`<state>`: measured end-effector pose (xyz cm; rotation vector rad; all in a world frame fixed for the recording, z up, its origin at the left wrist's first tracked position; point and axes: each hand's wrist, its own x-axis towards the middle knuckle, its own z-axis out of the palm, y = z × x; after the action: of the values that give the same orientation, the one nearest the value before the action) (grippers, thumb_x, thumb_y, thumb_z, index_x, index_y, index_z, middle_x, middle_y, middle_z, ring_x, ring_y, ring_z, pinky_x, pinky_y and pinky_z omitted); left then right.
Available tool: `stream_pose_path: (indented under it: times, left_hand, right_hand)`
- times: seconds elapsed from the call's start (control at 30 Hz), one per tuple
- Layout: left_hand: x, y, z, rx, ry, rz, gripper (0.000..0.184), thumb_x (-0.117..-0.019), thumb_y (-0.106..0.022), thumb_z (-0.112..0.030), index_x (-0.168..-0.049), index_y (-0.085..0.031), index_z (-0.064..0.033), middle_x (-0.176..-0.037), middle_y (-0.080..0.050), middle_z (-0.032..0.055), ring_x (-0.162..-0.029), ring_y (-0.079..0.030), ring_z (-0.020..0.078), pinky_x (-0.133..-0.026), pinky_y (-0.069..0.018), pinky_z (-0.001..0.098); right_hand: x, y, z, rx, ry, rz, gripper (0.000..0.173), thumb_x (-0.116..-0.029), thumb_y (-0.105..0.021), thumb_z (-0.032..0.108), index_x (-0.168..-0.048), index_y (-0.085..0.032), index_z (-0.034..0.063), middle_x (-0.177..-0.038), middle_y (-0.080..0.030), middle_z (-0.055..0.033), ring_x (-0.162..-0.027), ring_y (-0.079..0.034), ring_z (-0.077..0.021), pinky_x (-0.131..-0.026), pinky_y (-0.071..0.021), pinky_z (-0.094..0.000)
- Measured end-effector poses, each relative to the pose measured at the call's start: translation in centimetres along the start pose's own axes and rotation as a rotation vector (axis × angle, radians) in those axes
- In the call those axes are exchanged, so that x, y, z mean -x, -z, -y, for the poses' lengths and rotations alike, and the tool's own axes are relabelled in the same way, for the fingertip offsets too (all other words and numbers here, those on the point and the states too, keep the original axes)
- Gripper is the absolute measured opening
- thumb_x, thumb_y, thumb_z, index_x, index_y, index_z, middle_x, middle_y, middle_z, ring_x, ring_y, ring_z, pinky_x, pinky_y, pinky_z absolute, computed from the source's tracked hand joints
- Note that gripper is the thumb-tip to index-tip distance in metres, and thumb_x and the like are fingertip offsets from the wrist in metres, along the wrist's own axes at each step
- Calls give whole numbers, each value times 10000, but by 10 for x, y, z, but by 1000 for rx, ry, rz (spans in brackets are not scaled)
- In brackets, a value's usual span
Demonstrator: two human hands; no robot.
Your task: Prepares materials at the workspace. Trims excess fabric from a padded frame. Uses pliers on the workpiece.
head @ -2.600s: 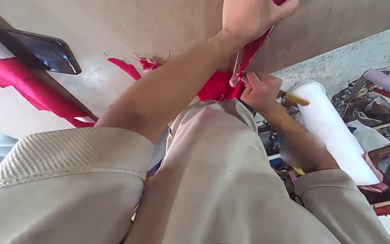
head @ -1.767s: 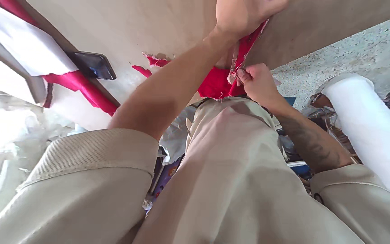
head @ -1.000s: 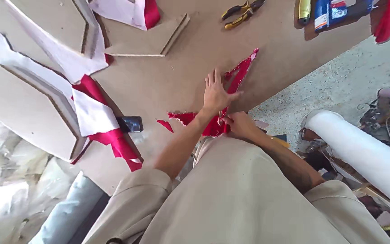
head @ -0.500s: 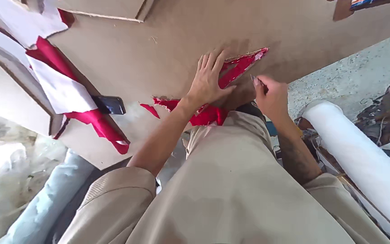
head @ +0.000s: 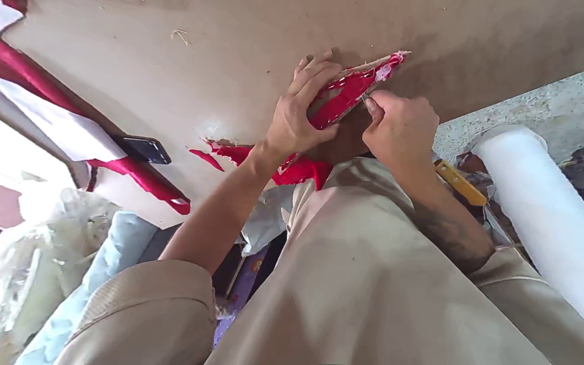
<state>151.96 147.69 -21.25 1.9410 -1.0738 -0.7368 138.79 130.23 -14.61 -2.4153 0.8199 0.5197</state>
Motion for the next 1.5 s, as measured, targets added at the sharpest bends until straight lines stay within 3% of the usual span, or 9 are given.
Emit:
stream_pose_path:
  times: [0.4, 0.57, 0.67, 0.83, 0.97, 1.13, 1.33, 1.43, 1.5]
  left_hand:
    - [3, -7, 4, -52, -24, -52, 783, -762, -823, -322, -1428, -564, -3, -1534, -521, 114, -1515, -356, 281, -1293, -190, 496]
    - [4, -6, 7, -56, -41, -39, 785, -785, -809, -346, -1440, -547, -2, -1542, -509, 122, -1516, -353, 277, -1297, -178, 484]
    - [4, -7, 9, -60, -48, -48, 794, -775, -803, -348, -1441, -543, -2, -1547, -503, 119, -1518, -349, 267, -1298, -175, 482]
    - [5, -6, 8, -42, -41, -47, 798, -768, -826, -331, -1443, -537, -21, -1548, -498, 110, -1523, -339, 257, -1301, -165, 472]
    - [5, -6, 8, -51, -41, -49, 817, -764, -823, -349, -1452, -531, -20, -1560, -487, 105, -1528, -330, 247, -1301, -160, 468]
    - [6, -7, 9, -59, -29, -39, 829, -754, -835, -345, -1458, -525, -35, -1568, -476, 94, -1533, -317, 234, -1305, -156, 446]
    - [4, -6, 10, -61, -41, -52, 825, -748, -833, -356, -1449, -533, -40, -1557, -485, 96, -1528, -324, 238, -1305, -159, 439]
    - [8, -6, 7, -51, -44, -57, 815, -752, -827, -352, -1445, -533, -38, -1548, -495, 100, -1517, -345, 242, -1302, -162, 448]
    - [6, -6, 6, -41, -47, -68, 802, -761, -821, -345, -1442, -535, -35, -1539, -503, 106, -1513, -353, 242, -1303, -167, 449]
  right_hand:
    - [-3, -35, 21, 134, -95, -233, 174, -958, -582, 244, -1016, -713, 145, -671, -659, -116, -632, -687, -336, -482, -465, -493]
    - [-6, -25, -7, -413, -47, 5, 260, -1069, -524, 251, -948, -710, 116, -649, -569, -68, -477, -510, -186, -408, -420, -358]
    - [2, -30, 3, -42, 34, -171, 131, -990, -598, 209, -1040, -696, 137, -661, -609, -109, -536, -604, -279, -436, -429, -454]
    - [-27, -30, -16, -748, -59, 55, 261, -1061, -528, 166, -922, -715, 50, -628, -598, -4, -404, -462, -72, -370, -427, -253]
    - [3, -31, 4, 90, 81, -233, 165, -973, -597, 211, -1080, -694, 131, -671, -611, -122, -555, -613, -303, -449, -432, -460]
    - [-36, -23, -7, -584, -66, 37, 301, -1051, -547, 210, -854, -722, 65, -615, -601, -8, -413, -479, -93, -391, -442, -294]
    - [-31, -23, 6, -457, -111, -46, 391, -1040, -521, 257, -700, -623, 94, -536, -502, -4, -456, -473, -126, -439, -385, -332]
    - [-35, -19, -14, -1213, -261, 436, 428, -1117, -327, 310, -845, -578, 94, -470, -391, 50, -339, -345, -50, -325, -314, -219]
    - [-25, -17, -19, -1059, -148, 333, 341, -1112, -407, 255, -1001, -674, 74, -534, -472, 12, -355, -371, -72, -331, -347, -234]
